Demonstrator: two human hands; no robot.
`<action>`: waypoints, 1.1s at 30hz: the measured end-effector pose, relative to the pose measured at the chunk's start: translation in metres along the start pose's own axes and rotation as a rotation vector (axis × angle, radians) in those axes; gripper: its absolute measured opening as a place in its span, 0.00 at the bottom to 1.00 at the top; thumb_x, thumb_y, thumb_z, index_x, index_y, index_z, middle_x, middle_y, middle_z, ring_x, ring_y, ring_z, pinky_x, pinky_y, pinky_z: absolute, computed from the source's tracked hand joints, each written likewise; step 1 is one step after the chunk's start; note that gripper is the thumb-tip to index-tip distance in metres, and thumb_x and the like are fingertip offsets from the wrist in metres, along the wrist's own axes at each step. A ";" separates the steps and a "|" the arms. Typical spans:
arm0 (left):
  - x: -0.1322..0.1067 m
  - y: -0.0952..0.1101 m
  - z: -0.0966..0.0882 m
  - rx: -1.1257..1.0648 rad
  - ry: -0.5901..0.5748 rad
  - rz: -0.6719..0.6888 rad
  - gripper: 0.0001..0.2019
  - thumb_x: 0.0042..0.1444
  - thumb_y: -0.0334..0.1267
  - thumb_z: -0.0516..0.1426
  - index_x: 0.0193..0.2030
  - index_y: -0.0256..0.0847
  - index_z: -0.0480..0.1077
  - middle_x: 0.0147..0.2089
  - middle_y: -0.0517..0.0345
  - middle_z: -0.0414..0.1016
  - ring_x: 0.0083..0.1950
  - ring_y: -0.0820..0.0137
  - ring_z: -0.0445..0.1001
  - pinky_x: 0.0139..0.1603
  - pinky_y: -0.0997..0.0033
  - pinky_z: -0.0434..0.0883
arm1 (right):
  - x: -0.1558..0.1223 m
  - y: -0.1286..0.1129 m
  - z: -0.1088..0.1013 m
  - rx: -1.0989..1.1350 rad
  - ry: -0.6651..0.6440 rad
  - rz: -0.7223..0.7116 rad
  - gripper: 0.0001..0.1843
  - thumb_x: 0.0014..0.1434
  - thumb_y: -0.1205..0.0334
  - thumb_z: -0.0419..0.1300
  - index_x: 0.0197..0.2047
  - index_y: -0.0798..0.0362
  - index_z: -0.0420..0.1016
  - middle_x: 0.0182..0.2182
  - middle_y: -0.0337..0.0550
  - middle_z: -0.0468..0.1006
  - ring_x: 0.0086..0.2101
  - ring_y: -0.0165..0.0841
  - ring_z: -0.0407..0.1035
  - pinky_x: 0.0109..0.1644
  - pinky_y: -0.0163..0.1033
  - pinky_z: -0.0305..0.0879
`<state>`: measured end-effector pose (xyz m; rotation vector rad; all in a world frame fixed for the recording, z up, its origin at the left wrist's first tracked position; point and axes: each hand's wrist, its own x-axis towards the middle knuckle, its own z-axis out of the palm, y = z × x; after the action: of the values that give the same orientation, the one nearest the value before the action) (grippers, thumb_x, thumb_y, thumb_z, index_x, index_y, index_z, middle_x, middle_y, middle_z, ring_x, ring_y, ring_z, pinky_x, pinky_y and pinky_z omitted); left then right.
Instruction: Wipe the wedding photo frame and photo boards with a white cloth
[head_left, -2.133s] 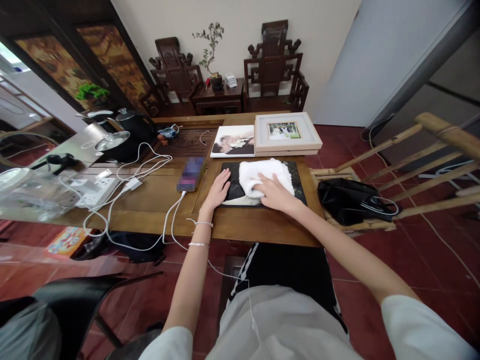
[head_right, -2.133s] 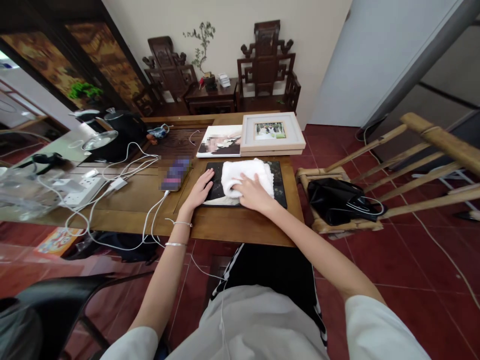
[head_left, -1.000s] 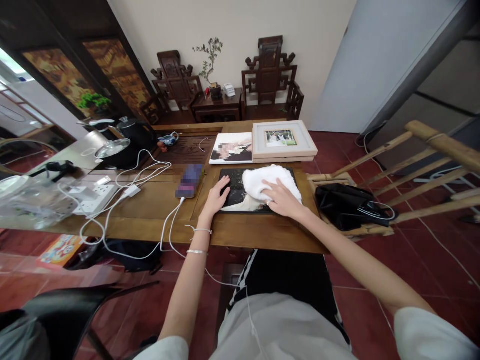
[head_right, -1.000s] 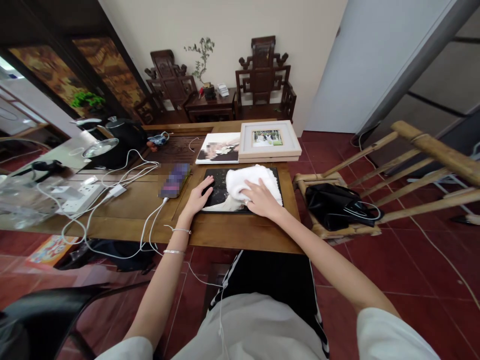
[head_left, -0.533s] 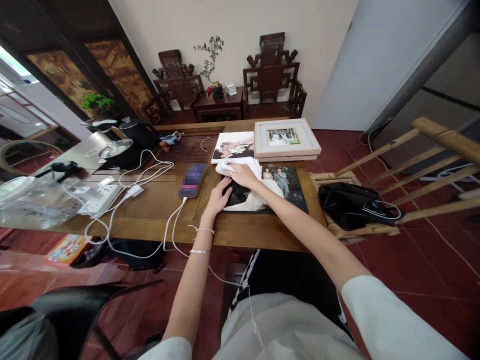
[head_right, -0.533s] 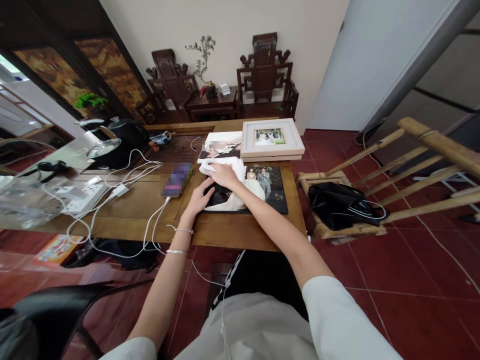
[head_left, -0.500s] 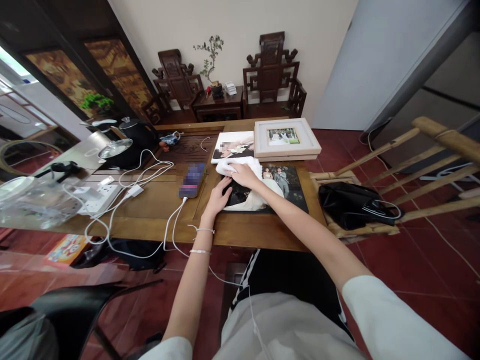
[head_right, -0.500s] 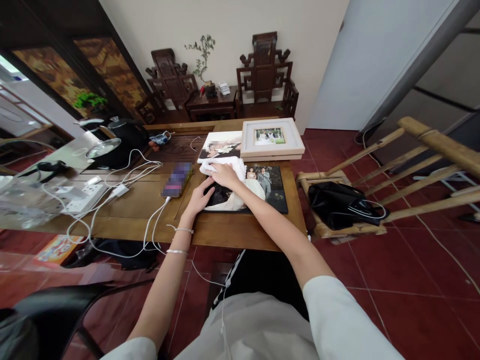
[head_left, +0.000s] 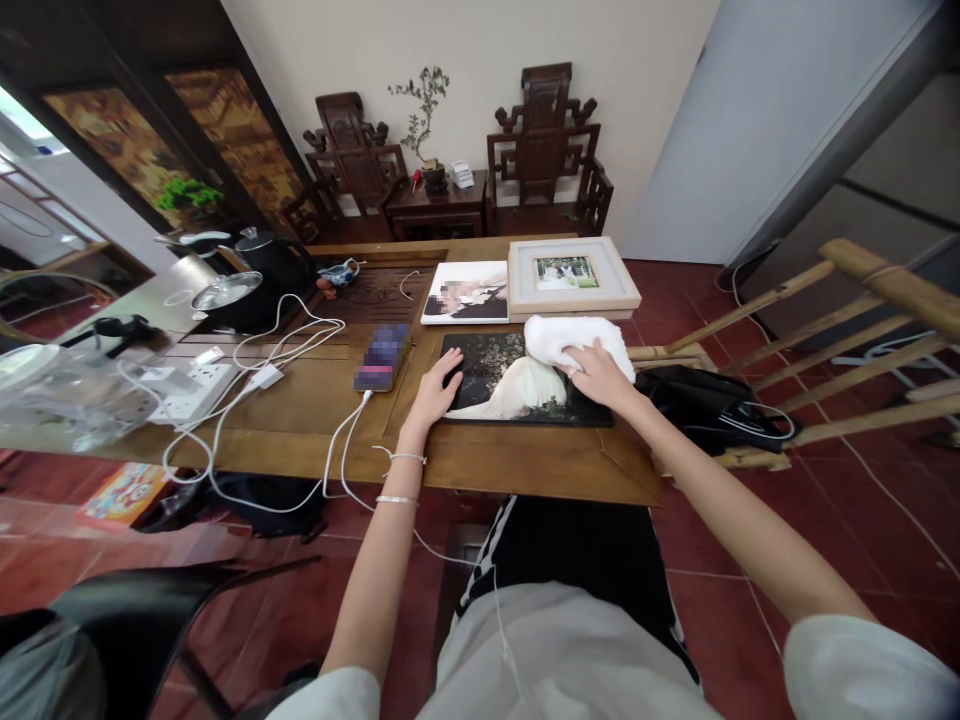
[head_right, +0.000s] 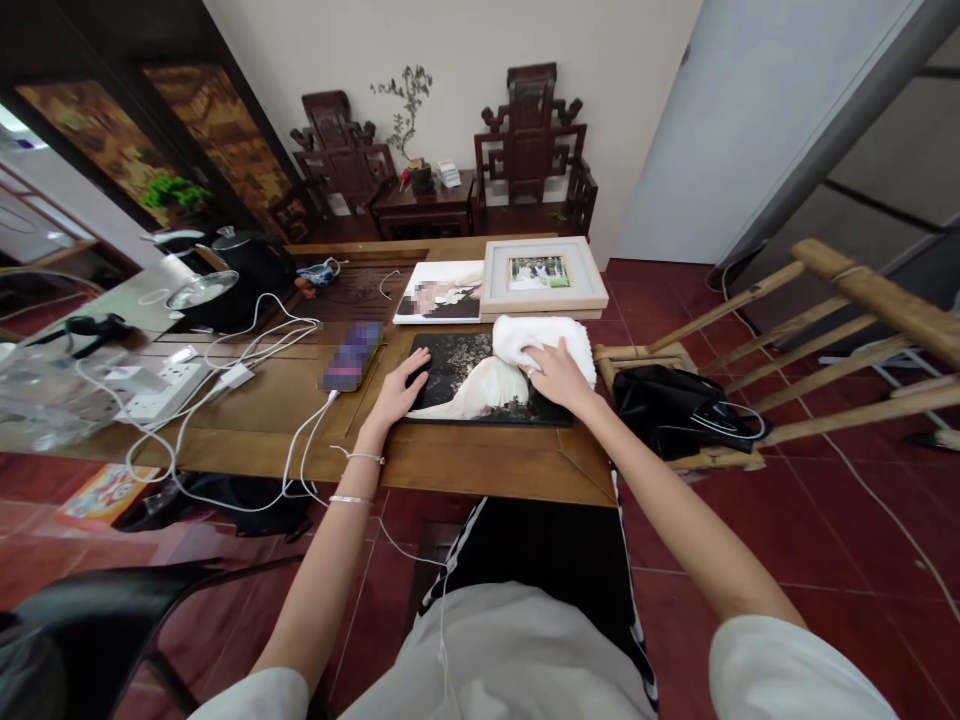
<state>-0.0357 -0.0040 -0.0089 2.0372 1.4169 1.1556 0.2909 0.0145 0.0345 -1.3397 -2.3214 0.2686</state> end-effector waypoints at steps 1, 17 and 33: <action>0.000 0.000 0.000 0.001 0.000 0.002 0.20 0.63 0.41 0.53 0.60 0.40 0.71 0.68 0.48 0.67 0.71 0.60 0.62 0.73 0.51 0.56 | -0.013 -0.001 -0.001 -0.021 -0.005 -0.032 0.20 0.61 0.68 0.50 0.52 0.55 0.76 0.59 0.55 0.74 0.61 0.51 0.64 0.68 0.68 0.43; 0.002 -0.003 0.000 0.007 0.008 -0.002 0.19 0.62 0.41 0.54 0.59 0.42 0.73 0.67 0.50 0.68 0.71 0.58 0.63 0.73 0.50 0.56 | -0.103 -0.046 -0.013 0.052 -0.096 -0.176 0.19 0.55 0.71 0.53 0.45 0.50 0.78 0.59 0.52 0.74 0.58 0.49 0.67 0.69 0.68 0.45; 0.000 -0.001 0.000 0.005 0.013 -0.003 0.19 0.63 0.40 0.54 0.59 0.43 0.72 0.67 0.51 0.67 0.71 0.60 0.63 0.73 0.50 0.57 | 0.038 0.004 -0.010 -0.003 -0.029 -0.012 0.17 0.61 0.66 0.51 0.47 0.56 0.79 0.48 0.52 0.82 0.47 0.48 0.74 0.54 0.48 0.64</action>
<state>-0.0362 -0.0034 -0.0092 2.0335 1.4301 1.1675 0.2825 0.0485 0.0519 -1.3309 -2.3540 0.2820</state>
